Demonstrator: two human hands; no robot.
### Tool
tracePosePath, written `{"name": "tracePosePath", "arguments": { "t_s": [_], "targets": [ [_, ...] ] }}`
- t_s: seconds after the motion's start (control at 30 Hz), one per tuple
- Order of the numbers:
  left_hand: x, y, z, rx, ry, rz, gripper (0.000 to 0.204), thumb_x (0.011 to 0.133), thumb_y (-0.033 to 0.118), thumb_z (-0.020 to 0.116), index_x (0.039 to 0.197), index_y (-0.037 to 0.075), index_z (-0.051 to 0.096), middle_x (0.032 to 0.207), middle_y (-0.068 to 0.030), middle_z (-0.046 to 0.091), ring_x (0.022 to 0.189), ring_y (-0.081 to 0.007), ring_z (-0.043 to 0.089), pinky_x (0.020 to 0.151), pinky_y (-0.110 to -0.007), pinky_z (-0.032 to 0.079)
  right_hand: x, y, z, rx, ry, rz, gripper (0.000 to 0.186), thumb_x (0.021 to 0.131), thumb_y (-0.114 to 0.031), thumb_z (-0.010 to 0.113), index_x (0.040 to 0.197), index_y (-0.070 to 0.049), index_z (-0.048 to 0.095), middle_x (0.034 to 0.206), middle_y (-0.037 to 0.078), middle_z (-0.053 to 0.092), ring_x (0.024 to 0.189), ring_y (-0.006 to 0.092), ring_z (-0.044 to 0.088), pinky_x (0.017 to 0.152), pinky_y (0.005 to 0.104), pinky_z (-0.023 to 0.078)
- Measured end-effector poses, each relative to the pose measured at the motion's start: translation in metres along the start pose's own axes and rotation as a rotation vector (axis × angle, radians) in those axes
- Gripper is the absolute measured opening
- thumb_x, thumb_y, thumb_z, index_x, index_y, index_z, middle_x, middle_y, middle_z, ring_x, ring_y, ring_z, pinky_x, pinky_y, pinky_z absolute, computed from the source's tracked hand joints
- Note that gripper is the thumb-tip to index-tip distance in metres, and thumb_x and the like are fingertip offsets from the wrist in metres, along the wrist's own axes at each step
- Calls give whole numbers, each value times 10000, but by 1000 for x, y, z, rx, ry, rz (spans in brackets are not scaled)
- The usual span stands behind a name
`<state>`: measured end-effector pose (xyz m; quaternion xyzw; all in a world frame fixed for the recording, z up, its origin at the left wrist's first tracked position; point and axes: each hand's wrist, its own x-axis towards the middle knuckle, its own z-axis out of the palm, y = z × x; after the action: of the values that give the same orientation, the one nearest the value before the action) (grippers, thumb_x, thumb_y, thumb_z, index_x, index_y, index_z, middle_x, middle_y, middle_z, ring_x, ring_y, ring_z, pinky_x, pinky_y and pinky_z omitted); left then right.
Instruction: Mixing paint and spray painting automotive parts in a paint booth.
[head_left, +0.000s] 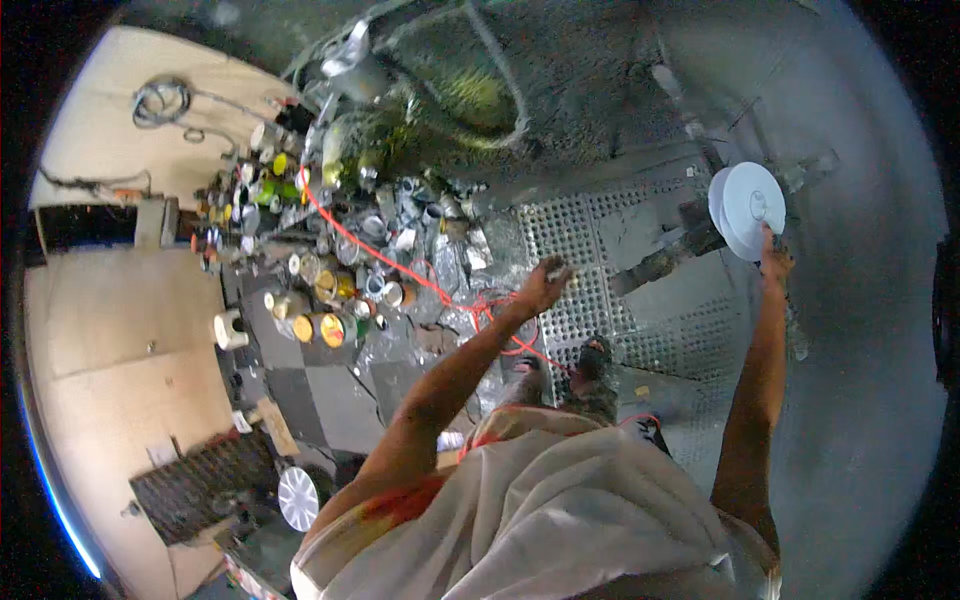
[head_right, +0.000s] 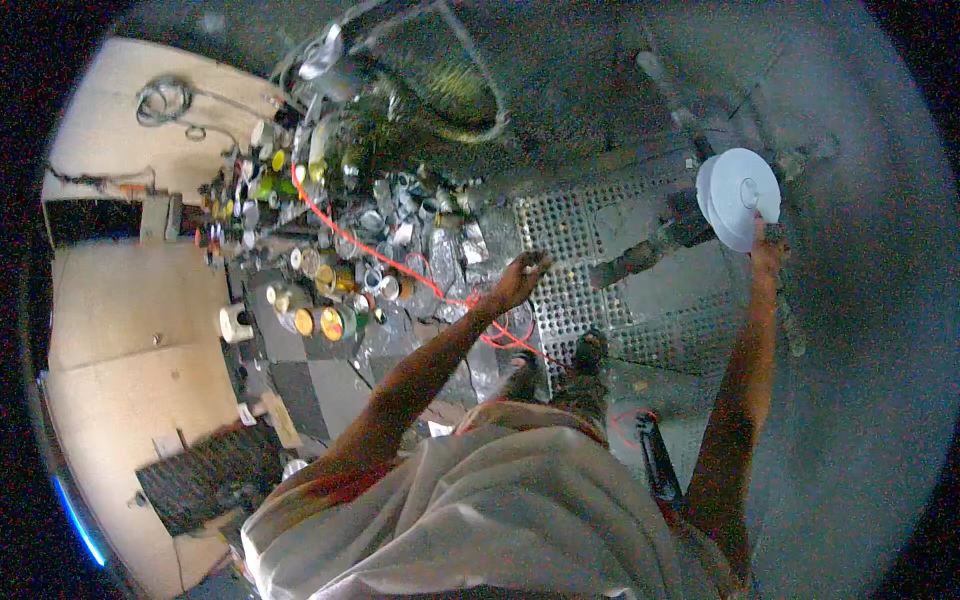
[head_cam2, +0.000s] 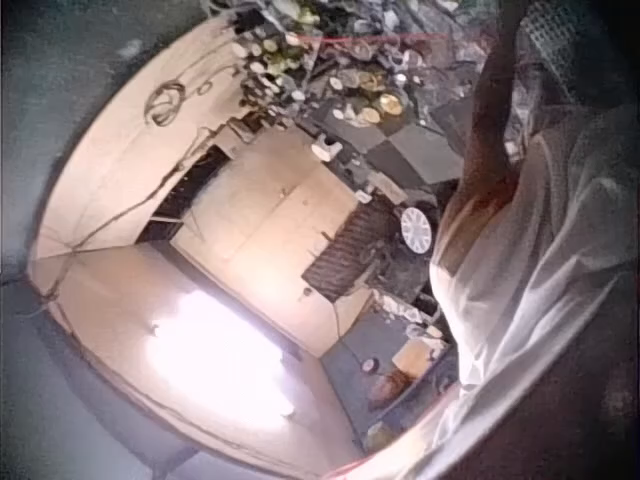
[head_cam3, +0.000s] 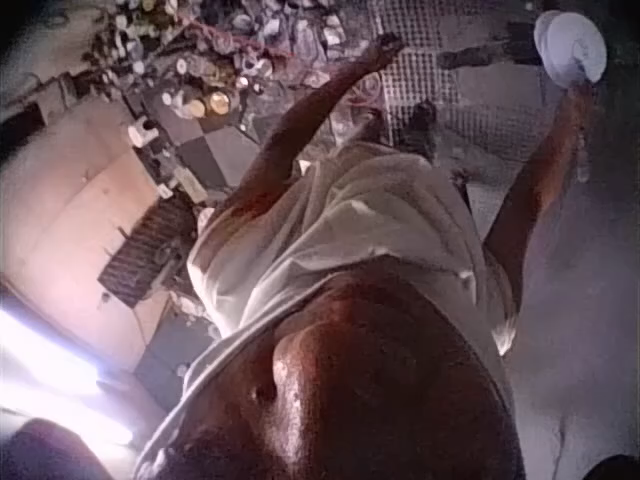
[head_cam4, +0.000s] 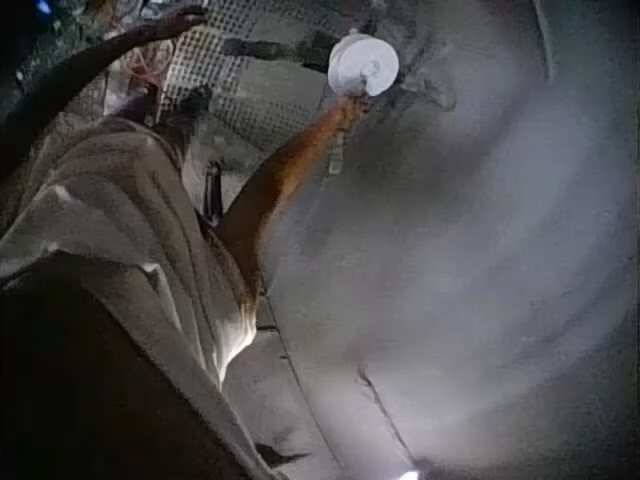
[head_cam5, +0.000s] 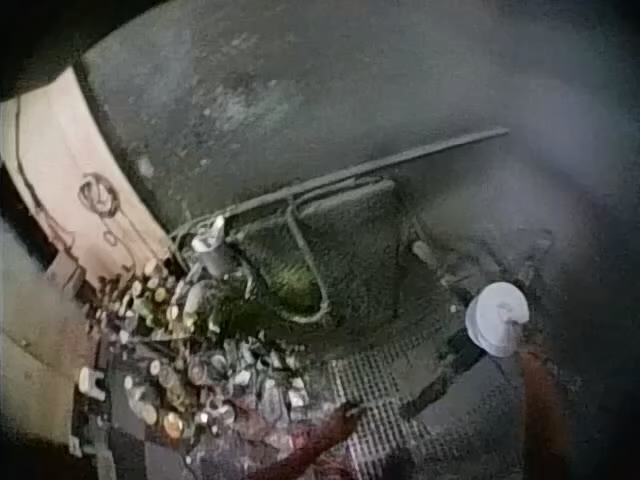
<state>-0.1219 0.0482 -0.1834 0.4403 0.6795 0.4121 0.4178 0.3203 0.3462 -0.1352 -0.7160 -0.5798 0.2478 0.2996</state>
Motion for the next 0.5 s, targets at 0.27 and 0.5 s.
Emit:
{"name": "tracePosePath", "arguments": {
  "t_s": [0.27, 0.5],
  "targets": [
    [-363, -189, -180, 474, -175, -404, 277, 925, 310, 571, 931, 60, 687, 747, -139, 671, 625, -289, 649, 636, -439, 528, -83, 6, -55, -726, 423, -497, 433, 940, -353, 597, 1261, -64, 573, 1209, 230, 600, 1115, 409, 566, 878, 539, 480],
    [-565, -204, -184, 185, -13, -579, 245, 904, 267, 585, 946, 49, 690, 763, -139, 674, 641, -274, 645, 638, -426, 526, -309, -57, 71, 29, -151, -561, 341, 936, -242, 570, 1179, -9, 624, 1147, 151, 614, 951, 310, 614, 783, 318, 501]
  ]
}}
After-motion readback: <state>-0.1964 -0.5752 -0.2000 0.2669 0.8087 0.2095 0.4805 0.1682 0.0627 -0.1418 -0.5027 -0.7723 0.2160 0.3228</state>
